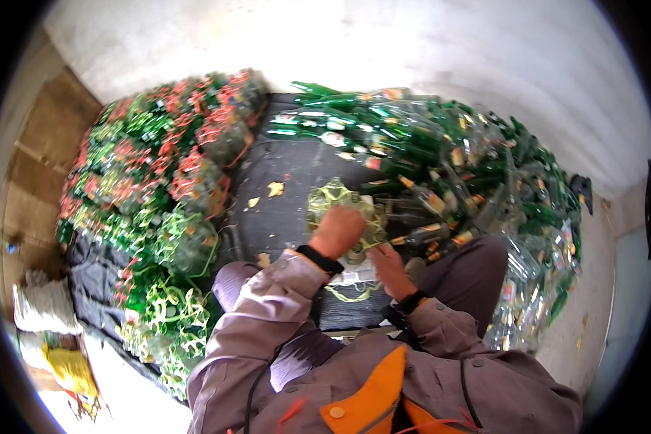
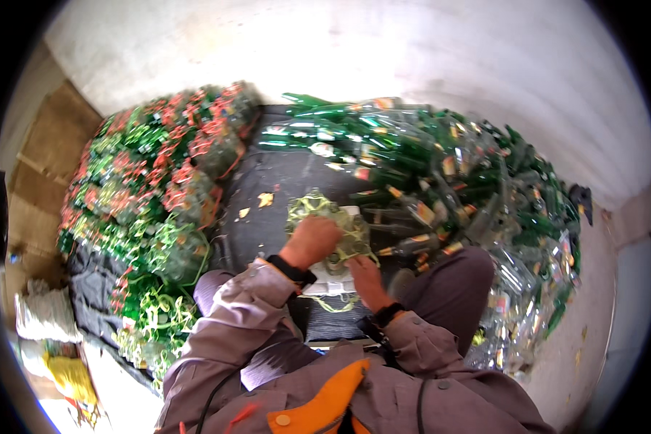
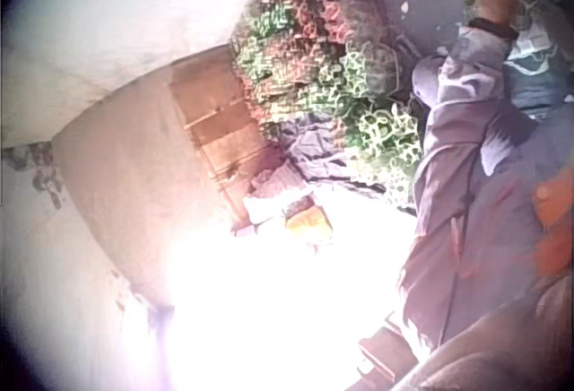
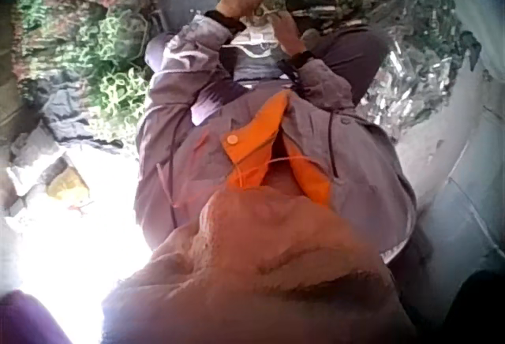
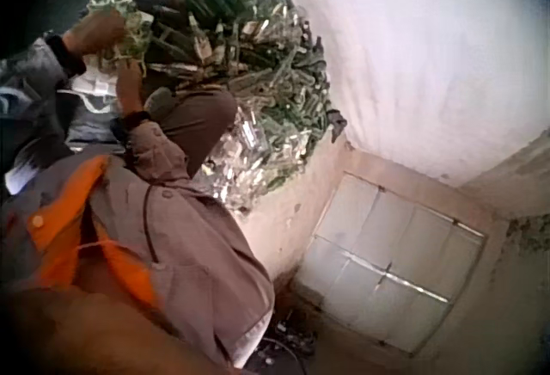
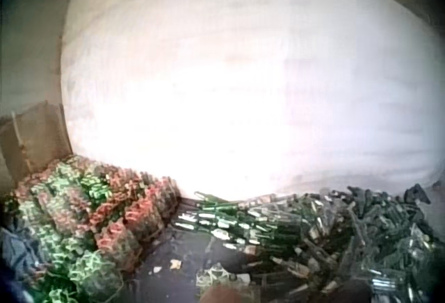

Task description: The person sits on the floor and bundles green glass bottles using a yellow plastic net. They place bottles into the net, pull the netting over the bottles, and tie the net securely. The person then places the completed bundle on a stack of similar bundles.

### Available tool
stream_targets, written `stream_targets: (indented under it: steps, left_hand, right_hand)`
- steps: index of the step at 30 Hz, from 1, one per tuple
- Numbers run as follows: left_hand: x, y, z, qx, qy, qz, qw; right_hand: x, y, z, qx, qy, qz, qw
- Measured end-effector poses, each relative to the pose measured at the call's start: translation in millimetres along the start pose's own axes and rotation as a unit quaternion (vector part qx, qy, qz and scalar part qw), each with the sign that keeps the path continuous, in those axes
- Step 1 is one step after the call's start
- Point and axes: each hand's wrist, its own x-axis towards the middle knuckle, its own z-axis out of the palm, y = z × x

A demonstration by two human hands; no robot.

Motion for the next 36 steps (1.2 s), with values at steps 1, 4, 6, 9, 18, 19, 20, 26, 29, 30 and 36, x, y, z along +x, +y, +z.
stream_targets:
  steps: [1,4,6,9,18,19,20,26,29,30,36]
  left_hand:
    - [5.4,1.0,-3.3,-0.006,-0.007,0.008,1.000]
    - [3.4,-8.6,-6.7,-0.030,-0.022,-0.010,0.999]
    - [6.6,-9.8,-14.1,-0.037,-0.032,-0.006,0.999]
    - [7.8,-14.6,-16.7,-0.043,-0.062,-0.021,0.997]
    - [6.4,-16.8,-24.1,-0.144,-0.069,-0.074,0.984]
    - [6.6,-18.3,-21.9,-0.159,-0.064,-0.080,0.982]
    - [6.4,-20.2,-20.5,-0.162,-0.060,-0.079,0.982]
    - [12.2,-25.3,-20.0,-0.164,-0.044,-0.067,0.983]
    - [14.0,-27.4,-13.8,-0.157,-0.029,-0.058,0.985]
    - [15.0,-26.9,-12.9,-0.153,-0.029,-0.058,0.986]
    - [18.3,-16.4,-25.4,-0.111,-0.046,-0.073,0.990]
  right_hand:
    - [-2.0,-2.4,-3.5,0.016,0.007,0.003,1.000]
    - [-0.7,-4.7,4.1,0.042,-0.005,-0.006,0.999]
    - [5.7,4.8,2.4,0.034,0.002,-0.036,0.999]
    - [0.1,-1.4,0.4,-0.032,0.011,-0.021,0.999]
    - [4.1,5.4,2.7,-0.040,0.016,-0.034,0.998]
    - [4.1,4.4,2.7,-0.045,0.017,-0.019,0.999]
    - [2.1,0.6,3.0,-0.030,0.009,-0.014,0.999]
    - [-4.0,-7.0,2.5,0.013,-0.002,0.002,1.000]
    - [-4.4,-7.5,3.9,0.018,-0.003,-0.005,1.000]
    - [-4.3,-6.8,5.3,0.029,-0.004,-0.009,1.000]
    - [-3.5,-3.1,5.6,0.022,-0.006,-0.008,1.000]
